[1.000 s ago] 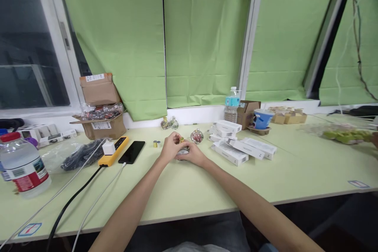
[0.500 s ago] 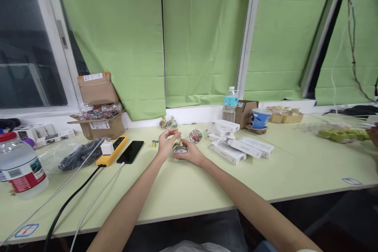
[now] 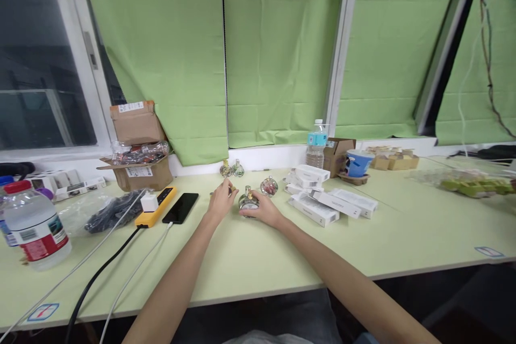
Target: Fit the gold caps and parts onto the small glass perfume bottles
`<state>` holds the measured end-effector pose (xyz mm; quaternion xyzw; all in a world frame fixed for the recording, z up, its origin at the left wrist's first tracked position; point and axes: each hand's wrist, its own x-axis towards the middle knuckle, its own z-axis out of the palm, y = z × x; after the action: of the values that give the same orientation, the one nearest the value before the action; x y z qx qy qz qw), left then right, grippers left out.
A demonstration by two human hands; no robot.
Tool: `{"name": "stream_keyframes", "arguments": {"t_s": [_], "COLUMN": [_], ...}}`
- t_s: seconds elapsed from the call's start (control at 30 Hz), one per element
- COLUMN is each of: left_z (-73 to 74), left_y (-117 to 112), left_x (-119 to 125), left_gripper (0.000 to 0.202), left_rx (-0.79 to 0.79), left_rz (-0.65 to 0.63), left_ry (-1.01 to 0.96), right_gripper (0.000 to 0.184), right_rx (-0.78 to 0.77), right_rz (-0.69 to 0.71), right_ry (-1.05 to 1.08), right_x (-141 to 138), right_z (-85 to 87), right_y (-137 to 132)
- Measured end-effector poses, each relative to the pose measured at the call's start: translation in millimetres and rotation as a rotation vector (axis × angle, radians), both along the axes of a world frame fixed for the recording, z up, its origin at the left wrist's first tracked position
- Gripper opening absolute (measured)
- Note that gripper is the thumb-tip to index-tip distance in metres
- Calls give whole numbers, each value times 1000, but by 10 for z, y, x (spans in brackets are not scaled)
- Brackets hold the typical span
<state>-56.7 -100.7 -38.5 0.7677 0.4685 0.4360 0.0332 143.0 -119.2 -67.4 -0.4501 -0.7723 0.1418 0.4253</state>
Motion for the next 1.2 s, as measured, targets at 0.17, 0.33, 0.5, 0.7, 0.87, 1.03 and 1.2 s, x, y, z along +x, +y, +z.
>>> {"name": "stream_keyframes", "arguments": {"t_s": [0.17,0.33,0.5,0.7,0.87,1.03,1.2], "left_z": [115,87,-44,-54,-56,-150,-238], "left_y": [26,135,284,340,349,389,452], "left_x": [-111,-327,-501,-550,-575,-639,-698], "left_gripper": [20,27,27,27,20,25,30], "left_rx": [116,151,106,83,94,88,23], "left_rz": [80,167,194,225,201,166,165], "left_ry": [30,-32,-57,-127,-169,-180,-218], "right_gripper": [64,66,66,66,66,67,68], "right_rx": [-11,-25,-39,-39,-41,-46,-37], "right_rz": [1,-9,13,9,-7,-13,-13], "right_ry": [2,8,21,23,23,18,11], "right_x": [3,5,7,10,9,9,15], "right_z": [12,22,26,20,12,15,23], "right_y": [-19,-27,-28,-23,-14,-13,-18]}}
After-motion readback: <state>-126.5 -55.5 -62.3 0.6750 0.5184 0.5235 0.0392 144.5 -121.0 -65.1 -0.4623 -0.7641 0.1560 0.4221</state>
